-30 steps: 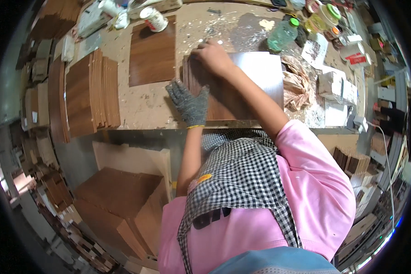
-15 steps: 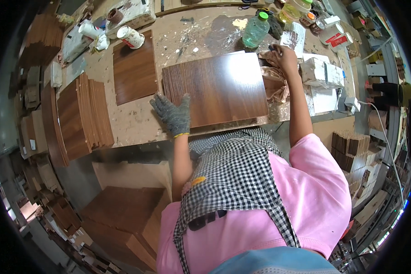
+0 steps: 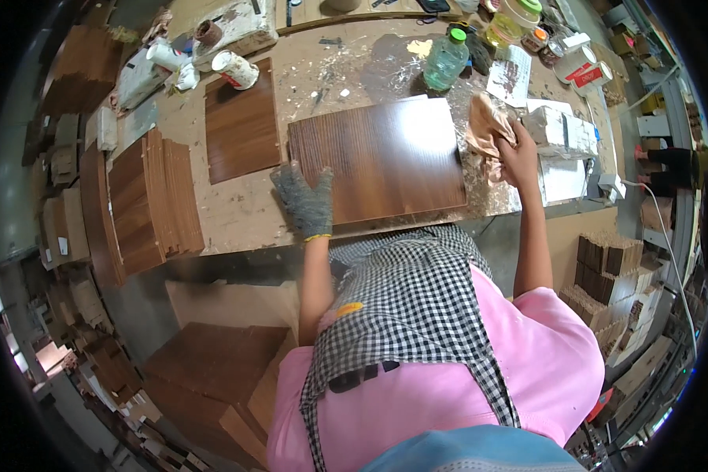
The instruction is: The person wipes the surface and edges of wood panels with a cloth, applies a marking with a red pen, and uses a small tool to scrape along the edges before stacking the panels.
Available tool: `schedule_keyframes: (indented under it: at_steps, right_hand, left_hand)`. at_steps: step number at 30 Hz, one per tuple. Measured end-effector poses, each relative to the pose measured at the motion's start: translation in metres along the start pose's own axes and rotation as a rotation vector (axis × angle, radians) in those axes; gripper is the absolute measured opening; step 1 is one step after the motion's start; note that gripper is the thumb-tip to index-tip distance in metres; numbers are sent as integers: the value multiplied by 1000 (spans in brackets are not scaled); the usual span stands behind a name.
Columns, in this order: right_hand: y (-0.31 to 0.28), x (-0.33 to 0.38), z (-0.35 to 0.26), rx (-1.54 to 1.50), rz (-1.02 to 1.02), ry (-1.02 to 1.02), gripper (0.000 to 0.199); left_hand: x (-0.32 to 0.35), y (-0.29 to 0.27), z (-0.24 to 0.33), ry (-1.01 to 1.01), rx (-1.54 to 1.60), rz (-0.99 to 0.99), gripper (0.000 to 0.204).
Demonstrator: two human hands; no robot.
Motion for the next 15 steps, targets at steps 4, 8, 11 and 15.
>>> schedule_keyframes:
  at_steps: [4,8,11,15]
  right_hand:
    - [101,68,-74,-9,-389,-124,56]
    - [160,113,-92,346,-559,-765,66]
    - [171,21,-68,549,-214,-699,59]
    - [233,68,-96,482,-489,-551,51]
  left_hand:
    - [2,-6,-1,150,-40,89,71]
    - [-3,-11,22,177,-18,98,61]
    - [-4,-19,27,131,-4,75,56]
    - [-4,-15,20,44,90,59,48]
Point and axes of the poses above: each hand's wrist, its own x-axis away from the middle knuckle, its own y-axis out of the palm, z = x × y, the point moved 9 cm from there along -x, towards the middle knuckle, and after that the axes turned 15 degrees about z, right-handed, at the moved point
